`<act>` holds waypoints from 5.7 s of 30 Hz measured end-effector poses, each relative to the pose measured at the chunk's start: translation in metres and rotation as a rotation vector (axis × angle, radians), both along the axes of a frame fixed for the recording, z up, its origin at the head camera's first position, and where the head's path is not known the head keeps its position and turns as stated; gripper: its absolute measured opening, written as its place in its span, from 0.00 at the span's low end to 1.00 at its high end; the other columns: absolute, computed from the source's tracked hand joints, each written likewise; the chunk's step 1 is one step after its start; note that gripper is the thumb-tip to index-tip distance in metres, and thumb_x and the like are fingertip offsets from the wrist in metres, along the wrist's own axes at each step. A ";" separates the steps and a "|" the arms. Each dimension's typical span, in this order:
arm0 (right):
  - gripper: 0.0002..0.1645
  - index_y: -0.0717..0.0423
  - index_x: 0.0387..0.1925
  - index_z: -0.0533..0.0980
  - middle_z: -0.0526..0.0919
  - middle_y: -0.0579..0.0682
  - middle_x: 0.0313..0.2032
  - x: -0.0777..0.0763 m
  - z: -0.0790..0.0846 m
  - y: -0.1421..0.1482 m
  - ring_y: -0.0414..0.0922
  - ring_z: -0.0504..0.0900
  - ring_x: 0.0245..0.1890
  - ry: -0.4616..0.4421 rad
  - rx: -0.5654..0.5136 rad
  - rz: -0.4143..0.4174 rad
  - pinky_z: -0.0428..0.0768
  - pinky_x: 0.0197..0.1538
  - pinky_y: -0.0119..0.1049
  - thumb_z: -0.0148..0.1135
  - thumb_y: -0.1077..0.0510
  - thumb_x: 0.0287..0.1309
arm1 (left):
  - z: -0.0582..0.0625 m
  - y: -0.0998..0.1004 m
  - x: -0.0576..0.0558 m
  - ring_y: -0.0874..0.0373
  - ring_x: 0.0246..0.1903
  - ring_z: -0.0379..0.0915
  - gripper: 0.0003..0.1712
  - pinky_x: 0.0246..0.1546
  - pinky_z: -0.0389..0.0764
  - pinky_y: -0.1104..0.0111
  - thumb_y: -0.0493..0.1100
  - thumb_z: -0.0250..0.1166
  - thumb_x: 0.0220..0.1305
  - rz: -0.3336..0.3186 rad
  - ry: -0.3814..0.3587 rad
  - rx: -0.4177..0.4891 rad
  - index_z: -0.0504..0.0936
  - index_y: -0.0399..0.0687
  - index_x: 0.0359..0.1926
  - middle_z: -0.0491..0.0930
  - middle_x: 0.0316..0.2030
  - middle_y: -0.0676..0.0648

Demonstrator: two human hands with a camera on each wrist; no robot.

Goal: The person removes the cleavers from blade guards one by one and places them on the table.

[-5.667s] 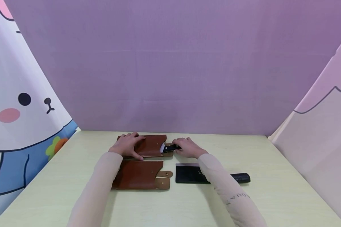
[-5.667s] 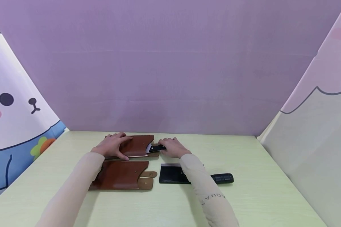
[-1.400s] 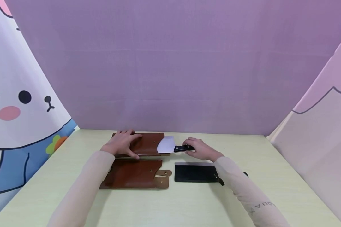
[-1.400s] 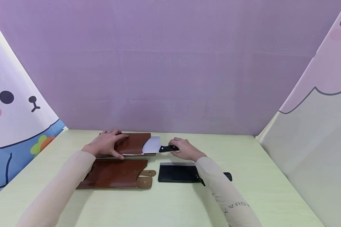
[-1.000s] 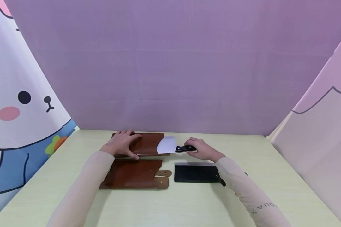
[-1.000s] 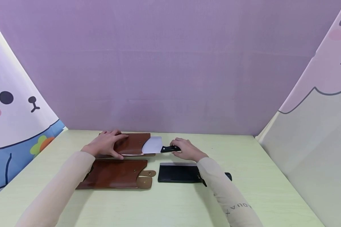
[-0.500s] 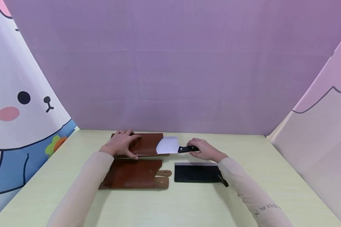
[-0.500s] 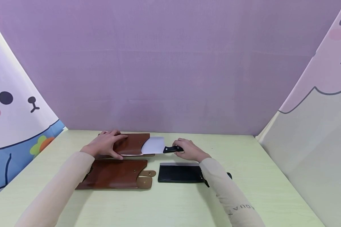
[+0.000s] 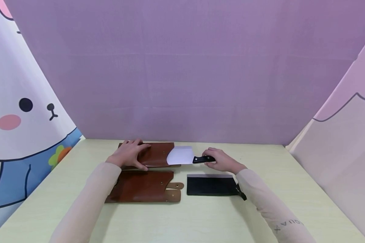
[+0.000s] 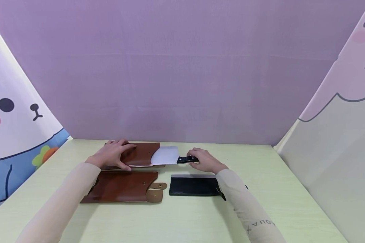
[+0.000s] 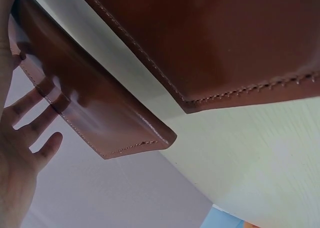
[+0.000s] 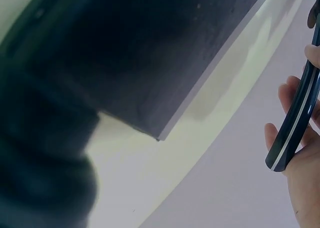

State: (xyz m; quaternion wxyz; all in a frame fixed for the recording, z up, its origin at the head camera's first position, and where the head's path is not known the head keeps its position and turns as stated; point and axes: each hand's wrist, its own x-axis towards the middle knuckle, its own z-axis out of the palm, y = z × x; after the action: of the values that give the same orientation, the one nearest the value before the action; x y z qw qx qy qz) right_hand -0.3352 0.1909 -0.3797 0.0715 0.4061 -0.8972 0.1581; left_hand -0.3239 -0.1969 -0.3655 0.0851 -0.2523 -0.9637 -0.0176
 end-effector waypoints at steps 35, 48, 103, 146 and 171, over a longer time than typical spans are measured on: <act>0.12 0.56 0.41 0.76 0.78 0.49 0.37 0.002 -0.002 0.016 0.48 0.75 0.34 -0.030 -0.029 0.003 0.75 0.42 0.44 0.60 0.60 0.54 | -0.002 -0.005 0.001 0.43 0.53 0.65 0.55 0.53 0.63 0.44 0.73 0.69 0.30 -0.003 -0.004 -0.005 0.68 0.54 0.62 0.68 0.53 0.40; 0.11 0.56 0.40 0.76 0.78 0.47 0.36 0.001 -0.003 0.026 0.41 0.73 0.34 -0.002 -0.022 -0.002 0.74 0.42 0.38 0.61 0.60 0.52 | -0.002 -0.005 0.001 0.40 0.51 0.67 0.55 0.52 0.64 0.44 0.74 0.68 0.30 0.002 0.003 -0.016 0.68 0.55 0.62 0.68 0.52 0.40; 0.12 0.53 0.41 0.76 0.78 0.44 0.37 0.004 -0.007 0.052 0.38 0.72 0.33 -0.023 0.000 -0.089 0.74 0.41 0.36 0.62 0.59 0.52 | -0.003 -0.009 0.004 0.42 0.49 0.68 0.55 0.50 0.65 0.44 0.73 0.69 0.31 0.031 -0.018 -0.035 0.67 0.55 0.63 0.68 0.52 0.41; 0.13 0.57 0.40 0.76 0.79 0.47 0.36 0.007 -0.008 0.080 0.40 0.74 0.33 -0.006 -0.025 -0.092 0.75 0.41 0.40 0.63 0.62 0.50 | -0.010 -0.018 0.002 0.40 0.50 0.68 0.56 0.49 0.65 0.43 0.73 0.68 0.32 0.030 -0.020 -0.010 0.67 0.53 0.63 0.67 0.53 0.39; 0.12 0.55 0.36 0.76 0.78 0.44 0.31 0.010 -0.011 0.112 0.39 0.73 0.30 0.031 -0.058 -0.146 0.73 0.37 0.39 0.65 0.63 0.46 | -0.009 -0.013 -0.002 0.39 0.55 0.64 0.55 0.51 0.64 0.42 0.71 0.69 0.34 0.019 -0.027 0.014 0.65 0.53 0.64 0.65 0.56 0.38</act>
State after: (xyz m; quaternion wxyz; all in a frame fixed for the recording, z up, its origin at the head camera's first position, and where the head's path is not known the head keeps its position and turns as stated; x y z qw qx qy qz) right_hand -0.3251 0.3026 -0.3911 0.1083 0.3396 -0.9184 0.1720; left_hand -0.3255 -0.2099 -0.3742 0.0740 -0.2425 -0.9669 -0.0271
